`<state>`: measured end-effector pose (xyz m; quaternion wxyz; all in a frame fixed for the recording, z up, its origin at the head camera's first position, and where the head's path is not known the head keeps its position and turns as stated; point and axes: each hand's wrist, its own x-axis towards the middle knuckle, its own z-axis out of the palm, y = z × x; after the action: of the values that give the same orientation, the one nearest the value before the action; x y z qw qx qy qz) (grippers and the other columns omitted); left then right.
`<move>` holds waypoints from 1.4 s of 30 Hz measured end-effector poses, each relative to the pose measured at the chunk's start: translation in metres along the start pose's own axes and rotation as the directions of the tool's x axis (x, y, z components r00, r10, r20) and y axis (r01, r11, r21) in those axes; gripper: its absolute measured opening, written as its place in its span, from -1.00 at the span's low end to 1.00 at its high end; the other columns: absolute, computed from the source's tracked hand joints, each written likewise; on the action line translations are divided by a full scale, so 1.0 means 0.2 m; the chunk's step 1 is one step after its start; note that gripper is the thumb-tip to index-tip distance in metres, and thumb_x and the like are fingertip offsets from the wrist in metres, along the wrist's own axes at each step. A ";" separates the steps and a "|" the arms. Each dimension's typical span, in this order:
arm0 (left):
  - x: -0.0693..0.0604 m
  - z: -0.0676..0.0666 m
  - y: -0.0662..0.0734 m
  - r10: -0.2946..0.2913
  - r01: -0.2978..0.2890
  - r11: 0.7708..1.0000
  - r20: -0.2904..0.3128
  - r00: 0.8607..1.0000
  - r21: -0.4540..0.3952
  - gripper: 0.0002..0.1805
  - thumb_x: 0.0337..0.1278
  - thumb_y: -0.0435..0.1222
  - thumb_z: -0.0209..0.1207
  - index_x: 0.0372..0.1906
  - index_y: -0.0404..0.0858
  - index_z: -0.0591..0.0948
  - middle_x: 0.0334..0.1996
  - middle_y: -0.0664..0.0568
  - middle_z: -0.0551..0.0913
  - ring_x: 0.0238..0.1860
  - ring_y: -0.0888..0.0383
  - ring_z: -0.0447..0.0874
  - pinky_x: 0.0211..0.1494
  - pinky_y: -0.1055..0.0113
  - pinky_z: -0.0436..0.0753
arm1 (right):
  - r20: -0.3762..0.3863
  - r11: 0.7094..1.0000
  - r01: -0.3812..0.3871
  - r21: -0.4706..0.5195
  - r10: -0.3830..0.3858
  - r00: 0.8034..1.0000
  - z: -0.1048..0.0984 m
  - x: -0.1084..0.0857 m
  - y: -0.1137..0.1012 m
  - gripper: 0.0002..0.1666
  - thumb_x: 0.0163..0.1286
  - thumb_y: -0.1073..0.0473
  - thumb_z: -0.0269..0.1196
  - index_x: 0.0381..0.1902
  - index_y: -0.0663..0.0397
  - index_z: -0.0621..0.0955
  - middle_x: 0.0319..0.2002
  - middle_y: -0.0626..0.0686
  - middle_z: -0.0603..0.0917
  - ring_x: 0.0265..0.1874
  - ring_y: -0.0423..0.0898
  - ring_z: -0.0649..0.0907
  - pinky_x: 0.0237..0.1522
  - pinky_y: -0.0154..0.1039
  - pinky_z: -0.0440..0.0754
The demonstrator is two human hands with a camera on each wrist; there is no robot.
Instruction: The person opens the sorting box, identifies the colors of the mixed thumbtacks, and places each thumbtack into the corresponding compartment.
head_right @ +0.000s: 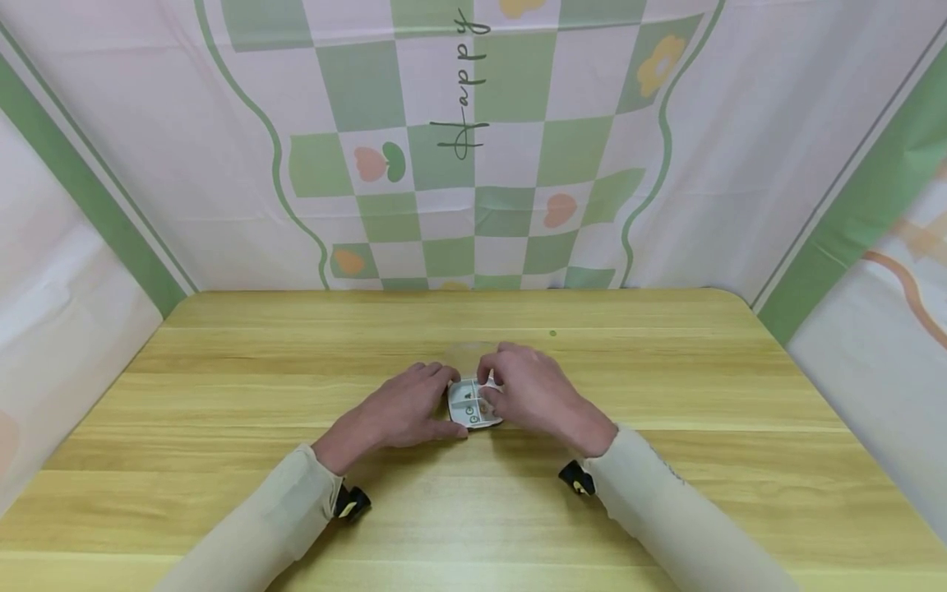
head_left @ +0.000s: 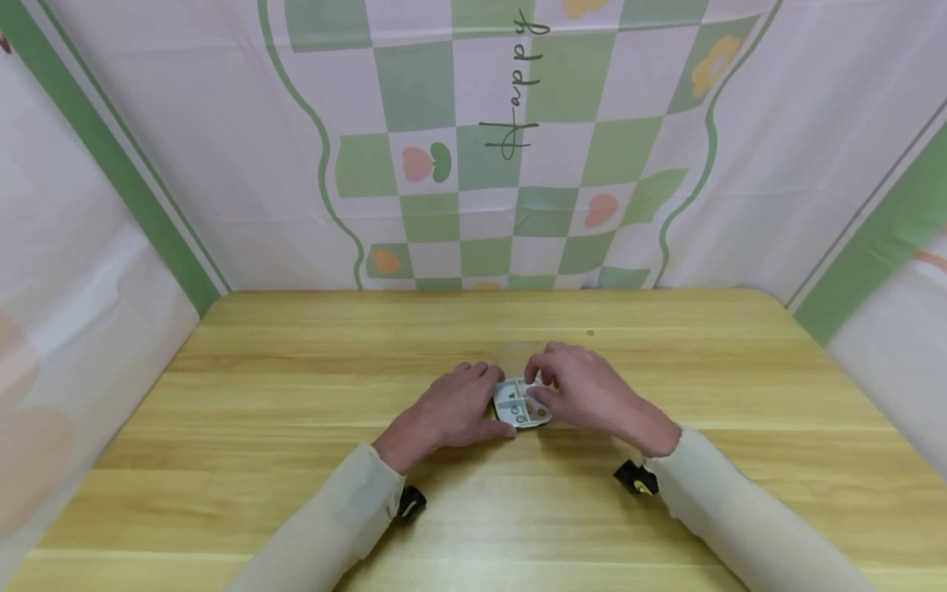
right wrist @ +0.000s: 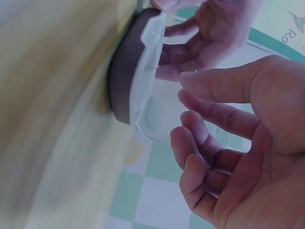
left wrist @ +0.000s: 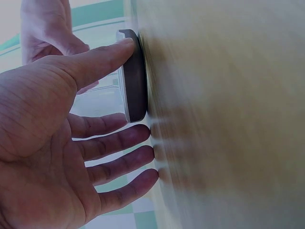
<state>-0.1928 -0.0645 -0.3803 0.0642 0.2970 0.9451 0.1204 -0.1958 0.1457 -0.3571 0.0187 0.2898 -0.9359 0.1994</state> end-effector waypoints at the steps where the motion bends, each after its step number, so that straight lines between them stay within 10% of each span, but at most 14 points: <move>1: 0.00 0.00 0.00 0.000 0.000 1.000 -0.001 1.000 0.000 -0.22 0.16 0.18 0.35 0.29 -0.27 0.48 0.01 0.00 0.58 -0.18 0.12 0.45 -0.15 0.31 0.52 | -0.003 1.000 0.004 -0.003 -0.004 1.000 -0.01 0.00 0.00 -0.94 0.30 0.22 0.42 -0.28 -0.01 0.72 -0.41 -0.09 0.54 -0.49 -0.17 0.49 -0.47 -0.25 0.46; 42: 0.00 0.00 0.01 -0.033 0.033 0.999 0.021 0.999 -0.010 -0.16 0.17 0.19 0.34 0.37 -0.27 0.43 0.23 -0.10 0.54 0.10 0.01 0.52 0.16 0.15 0.55 | -0.029 0.995 -0.091 -0.042 0.090 0.996 -0.18 0.05 0.22 -0.92 0.25 0.32 0.37 -0.27 0.13 0.71 -0.37 0.00 0.64 -0.33 -0.03 0.61 -0.23 -0.03 0.58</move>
<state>-0.1923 -0.0626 -0.3806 0.0776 0.2823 0.9484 0.1213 -0.2317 0.1880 -0.3377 0.0286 0.2441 -0.9518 0.1838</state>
